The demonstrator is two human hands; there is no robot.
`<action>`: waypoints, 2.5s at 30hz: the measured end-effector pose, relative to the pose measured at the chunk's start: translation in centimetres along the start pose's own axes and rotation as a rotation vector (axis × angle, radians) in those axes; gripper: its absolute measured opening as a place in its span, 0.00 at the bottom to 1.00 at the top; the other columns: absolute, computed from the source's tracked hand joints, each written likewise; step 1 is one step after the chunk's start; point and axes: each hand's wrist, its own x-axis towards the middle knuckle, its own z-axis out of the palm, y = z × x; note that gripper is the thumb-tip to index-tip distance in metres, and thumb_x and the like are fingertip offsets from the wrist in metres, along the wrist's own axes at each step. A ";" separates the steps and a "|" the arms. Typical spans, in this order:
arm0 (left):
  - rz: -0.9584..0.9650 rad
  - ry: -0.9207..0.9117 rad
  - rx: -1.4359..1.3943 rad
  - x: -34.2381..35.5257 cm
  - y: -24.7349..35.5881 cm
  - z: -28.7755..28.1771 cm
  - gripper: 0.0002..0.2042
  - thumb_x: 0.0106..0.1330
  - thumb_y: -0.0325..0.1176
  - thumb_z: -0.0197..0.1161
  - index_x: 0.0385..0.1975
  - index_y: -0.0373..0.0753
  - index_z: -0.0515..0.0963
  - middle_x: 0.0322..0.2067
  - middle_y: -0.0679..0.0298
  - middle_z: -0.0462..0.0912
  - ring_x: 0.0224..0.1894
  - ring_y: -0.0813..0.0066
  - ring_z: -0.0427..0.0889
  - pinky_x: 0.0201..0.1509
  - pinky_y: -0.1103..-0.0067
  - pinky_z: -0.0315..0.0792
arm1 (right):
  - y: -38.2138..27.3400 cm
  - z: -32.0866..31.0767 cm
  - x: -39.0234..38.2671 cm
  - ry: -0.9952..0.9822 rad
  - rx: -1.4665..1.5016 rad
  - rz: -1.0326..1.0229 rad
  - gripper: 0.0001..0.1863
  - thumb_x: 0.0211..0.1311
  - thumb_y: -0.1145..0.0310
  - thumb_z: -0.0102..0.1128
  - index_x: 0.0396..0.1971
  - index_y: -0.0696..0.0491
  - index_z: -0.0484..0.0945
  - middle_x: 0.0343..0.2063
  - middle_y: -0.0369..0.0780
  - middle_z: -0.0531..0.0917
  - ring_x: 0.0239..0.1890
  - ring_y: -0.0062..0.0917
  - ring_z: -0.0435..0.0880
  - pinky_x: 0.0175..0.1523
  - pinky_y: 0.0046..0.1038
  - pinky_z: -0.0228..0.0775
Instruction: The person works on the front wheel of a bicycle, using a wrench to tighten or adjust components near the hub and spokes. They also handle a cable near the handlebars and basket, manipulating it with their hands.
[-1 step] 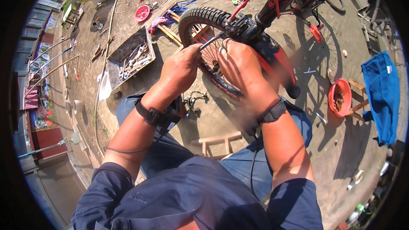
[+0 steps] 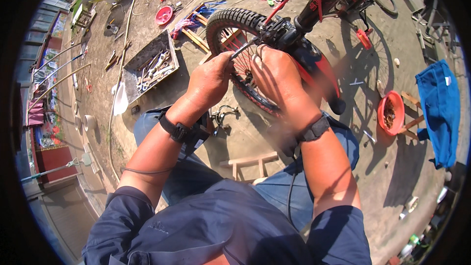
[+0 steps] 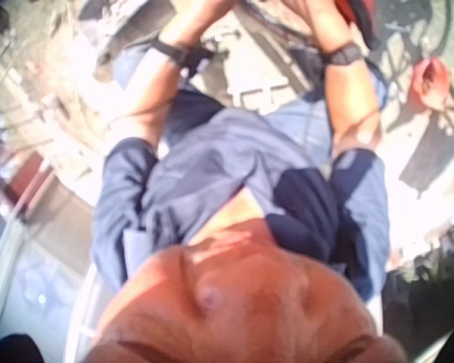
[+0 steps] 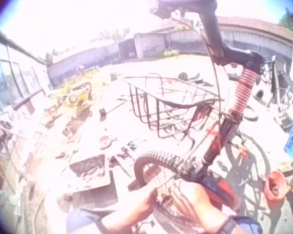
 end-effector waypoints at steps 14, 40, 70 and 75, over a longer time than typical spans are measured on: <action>-0.121 0.019 -0.208 -1.2 -1.8 3.2 0.08 0.67 0.34 0.56 0.43 0.43 0.73 0.29 0.52 0.81 0.34 0.48 0.81 0.34 0.60 0.73 | -0.3 -0.1 0.0 0.003 0.061 0.110 0.08 0.63 0.71 0.52 0.26 0.59 0.73 0.24 0.50 0.76 0.31 0.47 0.78 0.36 0.38 0.72; 0.006 -0.429 0.257 4.1 6.2 -7.1 0.08 0.59 0.30 0.54 0.29 0.29 0.75 0.24 0.43 0.81 0.31 0.45 0.83 0.37 0.59 0.77 | -0.6 -0.4 0.0 0.029 0.162 0.121 0.10 0.63 0.67 0.54 0.26 0.59 0.73 0.23 0.53 0.77 0.31 0.52 0.78 0.35 0.41 0.70; 0.104 0.129 -0.125 0.3 -1.0 5.1 0.07 0.67 0.31 0.58 0.37 0.39 0.66 0.22 0.49 0.77 0.26 0.43 0.78 0.27 0.56 0.69 | -0.7 -0.6 0.0 -0.035 0.196 0.111 0.07 0.63 0.73 0.53 0.27 0.60 0.73 0.24 0.49 0.76 0.31 0.46 0.78 0.37 0.37 0.71; 0.041 0.022 -0.109 -0.7 -0.6 2.2 0.12 0.68 0.31 0.57 0.49 0.40 0.68 0.25 0.49 0.80 0.29 0.46 0.81 0.30 0.60 0.73 | 0.0 -0.3 -0.1 0.008 0.109 0.034 0.07 0.63 0.72 0.53 0.28 0.60 0.74 0.25 0.49 0.77 0.32 0.46 0.79 0.37 0.37 0.72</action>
